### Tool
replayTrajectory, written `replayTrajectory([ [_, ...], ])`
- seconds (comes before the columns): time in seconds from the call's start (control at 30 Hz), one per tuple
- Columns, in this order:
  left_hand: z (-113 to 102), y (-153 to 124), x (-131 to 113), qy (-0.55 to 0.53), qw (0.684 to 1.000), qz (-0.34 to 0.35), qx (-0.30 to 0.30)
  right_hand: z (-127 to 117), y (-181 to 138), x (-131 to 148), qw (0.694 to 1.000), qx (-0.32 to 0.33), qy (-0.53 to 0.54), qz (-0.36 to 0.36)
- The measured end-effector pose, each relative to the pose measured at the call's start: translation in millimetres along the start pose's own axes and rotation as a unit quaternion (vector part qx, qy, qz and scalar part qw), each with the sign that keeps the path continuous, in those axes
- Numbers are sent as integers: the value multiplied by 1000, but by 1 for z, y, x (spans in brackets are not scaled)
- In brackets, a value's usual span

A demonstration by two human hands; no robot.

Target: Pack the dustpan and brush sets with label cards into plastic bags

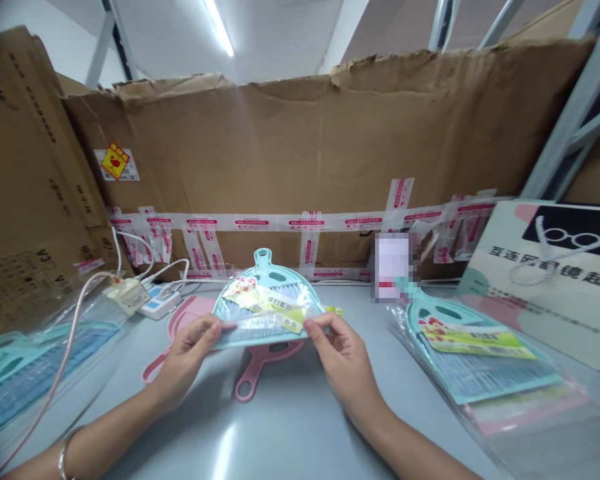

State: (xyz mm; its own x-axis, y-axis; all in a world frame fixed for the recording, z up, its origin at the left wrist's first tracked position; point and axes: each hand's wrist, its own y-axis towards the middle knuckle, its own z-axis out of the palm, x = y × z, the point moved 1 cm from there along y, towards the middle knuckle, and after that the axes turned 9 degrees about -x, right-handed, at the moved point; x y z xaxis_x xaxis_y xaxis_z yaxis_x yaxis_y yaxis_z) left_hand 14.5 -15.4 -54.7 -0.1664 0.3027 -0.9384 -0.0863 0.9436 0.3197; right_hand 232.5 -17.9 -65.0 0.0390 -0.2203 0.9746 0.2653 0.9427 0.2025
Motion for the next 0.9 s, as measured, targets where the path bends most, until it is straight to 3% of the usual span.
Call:
replayTrajectory([
  [0.2,6,1,6,-170,978,-118,10,2,0,1,994,42,61,84],
  [0.33,3,4,4,-169,980,-109,-7,3,1,-1,980,75,106,148],
  [0.43,2,4,4,-160,981,-111,-11,4,2,-2,971,121,133,155],
  [0.8,0,4,2,-98,992,-85,6,5,3,-3,971,111,142,157],
  [0.9,3,2,-2,-96,991,-74,49,3,7,-4,976,76,117,166],
])
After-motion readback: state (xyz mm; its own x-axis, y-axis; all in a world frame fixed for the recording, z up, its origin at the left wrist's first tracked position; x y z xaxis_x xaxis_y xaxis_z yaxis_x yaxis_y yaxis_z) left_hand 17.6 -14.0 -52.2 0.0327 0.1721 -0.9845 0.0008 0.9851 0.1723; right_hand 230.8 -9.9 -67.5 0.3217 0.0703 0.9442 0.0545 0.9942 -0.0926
